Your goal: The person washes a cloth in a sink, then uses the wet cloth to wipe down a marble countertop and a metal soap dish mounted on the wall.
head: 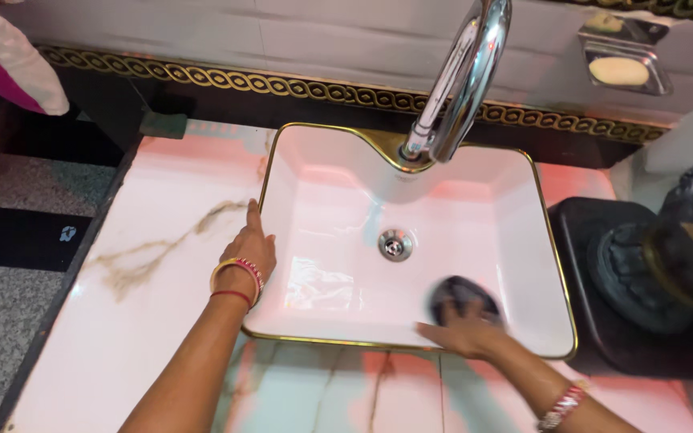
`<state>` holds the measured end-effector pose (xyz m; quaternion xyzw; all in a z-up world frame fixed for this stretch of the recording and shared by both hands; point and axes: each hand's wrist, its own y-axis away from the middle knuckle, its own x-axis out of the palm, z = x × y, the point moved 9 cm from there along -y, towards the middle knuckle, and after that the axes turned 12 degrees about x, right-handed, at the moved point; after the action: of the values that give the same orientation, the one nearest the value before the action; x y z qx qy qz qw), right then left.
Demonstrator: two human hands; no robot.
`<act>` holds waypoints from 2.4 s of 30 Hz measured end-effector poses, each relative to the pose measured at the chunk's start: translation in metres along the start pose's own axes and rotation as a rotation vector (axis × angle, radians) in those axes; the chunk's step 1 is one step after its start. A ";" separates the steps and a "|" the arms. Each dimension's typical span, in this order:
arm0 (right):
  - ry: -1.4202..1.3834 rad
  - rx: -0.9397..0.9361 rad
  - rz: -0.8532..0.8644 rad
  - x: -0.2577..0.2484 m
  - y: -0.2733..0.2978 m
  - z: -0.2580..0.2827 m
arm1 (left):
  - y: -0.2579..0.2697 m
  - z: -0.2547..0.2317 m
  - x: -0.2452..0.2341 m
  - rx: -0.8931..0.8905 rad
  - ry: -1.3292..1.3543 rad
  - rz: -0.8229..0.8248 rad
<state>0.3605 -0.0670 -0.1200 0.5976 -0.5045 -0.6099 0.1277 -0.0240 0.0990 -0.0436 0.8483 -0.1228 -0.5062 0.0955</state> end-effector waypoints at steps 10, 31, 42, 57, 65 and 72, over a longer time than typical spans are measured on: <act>-0.100 -0.217 -1.150 -0.126 -0.095 0.017 | 0.004 0.003 0.001 -0.048 -0.016 0.003; 0.044 -1.063 -0.961 -0.107 0.049 0.262 | 0.005 0.002 0.004 -0.026 0.066 0.041; 0.019 -1.049 -0.906 -0.091 0.056 0.284 | 0.002 -0.002 0.001 0.016 0.067 0.020; 0.033 -0.683 -0.858 -0.070 0.003 0.133 | 0.005 -0.007 -0.004 -0.004 0.048 0.054; 0.380 -1.204 -0.841 -0.106 -0.008 0.122 | 0.007 -0.007 -0.005 -0.024 0.067 0.042; 0.108 -0.576 -0.714 -0.079 -0.008 0.129 | 0.008 -0.010 -0.006 -0.023 0.053 0.046</act>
<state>0.2738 0.0563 -0.1072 0.7053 -0.0697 -0.6989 0.0965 -0.0189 0.0938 -0.0319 0.8573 -0.1339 -0.4824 0.1199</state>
